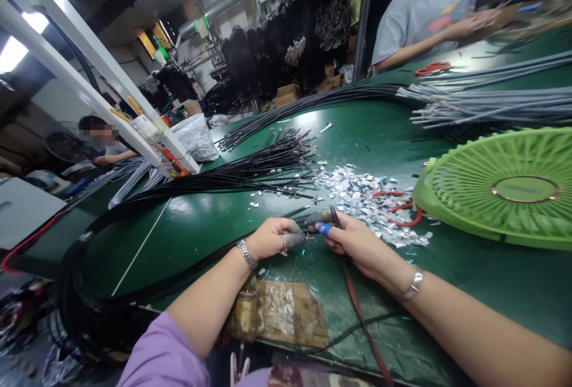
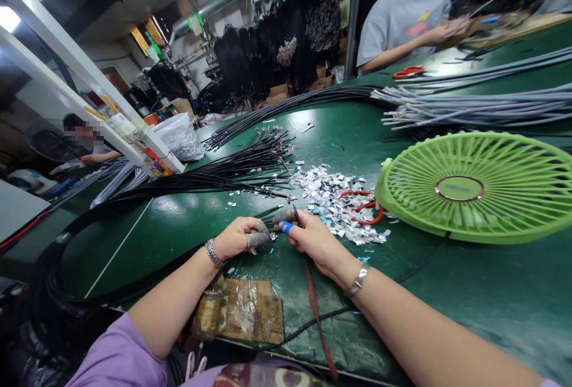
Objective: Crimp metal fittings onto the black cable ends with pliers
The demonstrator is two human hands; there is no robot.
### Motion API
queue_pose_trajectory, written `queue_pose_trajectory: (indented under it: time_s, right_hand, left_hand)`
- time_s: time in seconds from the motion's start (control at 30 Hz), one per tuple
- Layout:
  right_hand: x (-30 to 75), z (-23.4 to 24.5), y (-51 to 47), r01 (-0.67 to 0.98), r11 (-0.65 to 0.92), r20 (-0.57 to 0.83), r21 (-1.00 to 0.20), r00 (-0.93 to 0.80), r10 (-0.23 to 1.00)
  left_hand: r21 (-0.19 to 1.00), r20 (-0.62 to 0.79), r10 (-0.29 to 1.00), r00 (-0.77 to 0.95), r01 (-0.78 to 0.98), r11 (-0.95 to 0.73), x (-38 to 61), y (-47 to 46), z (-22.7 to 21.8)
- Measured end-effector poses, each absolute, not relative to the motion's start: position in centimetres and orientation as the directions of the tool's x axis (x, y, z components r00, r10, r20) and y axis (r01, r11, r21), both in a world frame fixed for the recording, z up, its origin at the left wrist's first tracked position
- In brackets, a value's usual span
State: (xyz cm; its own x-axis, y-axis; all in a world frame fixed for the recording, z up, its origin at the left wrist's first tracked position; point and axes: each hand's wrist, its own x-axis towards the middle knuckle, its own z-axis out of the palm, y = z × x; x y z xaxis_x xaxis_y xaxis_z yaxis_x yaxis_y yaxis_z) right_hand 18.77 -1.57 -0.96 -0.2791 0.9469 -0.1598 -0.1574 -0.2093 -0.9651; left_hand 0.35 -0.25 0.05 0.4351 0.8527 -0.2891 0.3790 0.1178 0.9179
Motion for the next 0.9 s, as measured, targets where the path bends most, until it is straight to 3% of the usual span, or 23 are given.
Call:
queue_pose_trajectory:
  time_s: [0.17, 0.33, 0.47, 0.9]
  right_hand:
    - [19.1, -1.2, -1.3, -0.048, -0.046, -0.033, -0.998, -0.236, 0.971]
    - [19.2, -1.5, -1.3, 0.015, 0.061, 0.054, -0.998, -0.277, 0.959]
    - [19.3, -2.2, -1.0, 0.026, 0.089, 0.076, -0.996, -0.315, 0.946]
    - [19.5, -2.2, -1.3, 0.17, 0.2, 0.146, -0.965, -0.284, 0.948]
  left_hand:
    - [0.86, -0.109, 0.902, 0.417, 0.494, -0.125, 0.2, -0.5, -0.1]
    - [0.638, 0.021, 0.921, 0.388, 0.704, -0.312, 0.4, -1.2, 0.6]
    - [0.5, 0.041, 0.918, 0.395, 0.787, -0.362, 0.8, -1.7, 1.3]
    - [0.312, 0.041, 0.918, 0.396, 0.867, -0.388, 1.1, -2.1, 1.6]
